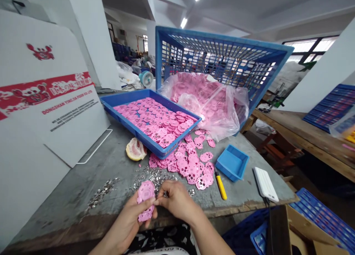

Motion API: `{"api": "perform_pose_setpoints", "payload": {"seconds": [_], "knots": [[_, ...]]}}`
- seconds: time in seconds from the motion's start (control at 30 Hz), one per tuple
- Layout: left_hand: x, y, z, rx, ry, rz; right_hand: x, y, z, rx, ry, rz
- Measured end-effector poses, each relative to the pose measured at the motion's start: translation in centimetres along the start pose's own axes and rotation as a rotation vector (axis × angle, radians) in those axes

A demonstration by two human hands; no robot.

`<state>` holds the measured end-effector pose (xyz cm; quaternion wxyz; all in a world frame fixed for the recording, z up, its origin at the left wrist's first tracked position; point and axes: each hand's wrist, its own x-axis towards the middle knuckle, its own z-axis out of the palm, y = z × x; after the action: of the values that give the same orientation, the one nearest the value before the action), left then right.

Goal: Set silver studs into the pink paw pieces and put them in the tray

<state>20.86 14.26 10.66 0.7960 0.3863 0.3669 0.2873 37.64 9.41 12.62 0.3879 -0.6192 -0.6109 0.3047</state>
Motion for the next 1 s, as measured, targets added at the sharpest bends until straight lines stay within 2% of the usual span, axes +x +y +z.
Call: {"api": "perform_pose_setpoints", "payload": {"seconds": [0.1,0.2,0.27,0.37,0.5,0.67,0.83,1.0], "knots": [[0.0,0.1,0.1,-0.02,-0.035,-0.047,-0.3,0.4,-0.2,-0.06,-0.039,-0.083],[-0.1,0.3,0.2,-0.032,-0.004,-0.034,-0.1,0.8,0.1,-0.01,-0.046,-0.089],[-0.2,0.5,0.2,-0.031,0.044,0.006,0.1,0.9,0.7,0.086,-0.024,-0.043],[-0.4,0.9,0.3,-0.002,0.117,0.086,0.4,1.1,1.5,0.241,-0.004,0.109],[-0.5,1.2,0.6,0.053,0.155,0.138,0.5,0.8,1.9,0.321,0.006,0.252],[-0.4,1.2,0.9,0.092,0.168,0.138,0.3,0.3,1.8,0.42,0.013,0.283],[-0.7,1.2,0.8,0.023,0.12,0.167,0.3,-0.2,1.4,0.531,0.089,0.301],[-1.0,1.4,0.7,-0.057,0.094,0.166,0.7,-1.6,0.2,0.698,0.214,0.205]]}}
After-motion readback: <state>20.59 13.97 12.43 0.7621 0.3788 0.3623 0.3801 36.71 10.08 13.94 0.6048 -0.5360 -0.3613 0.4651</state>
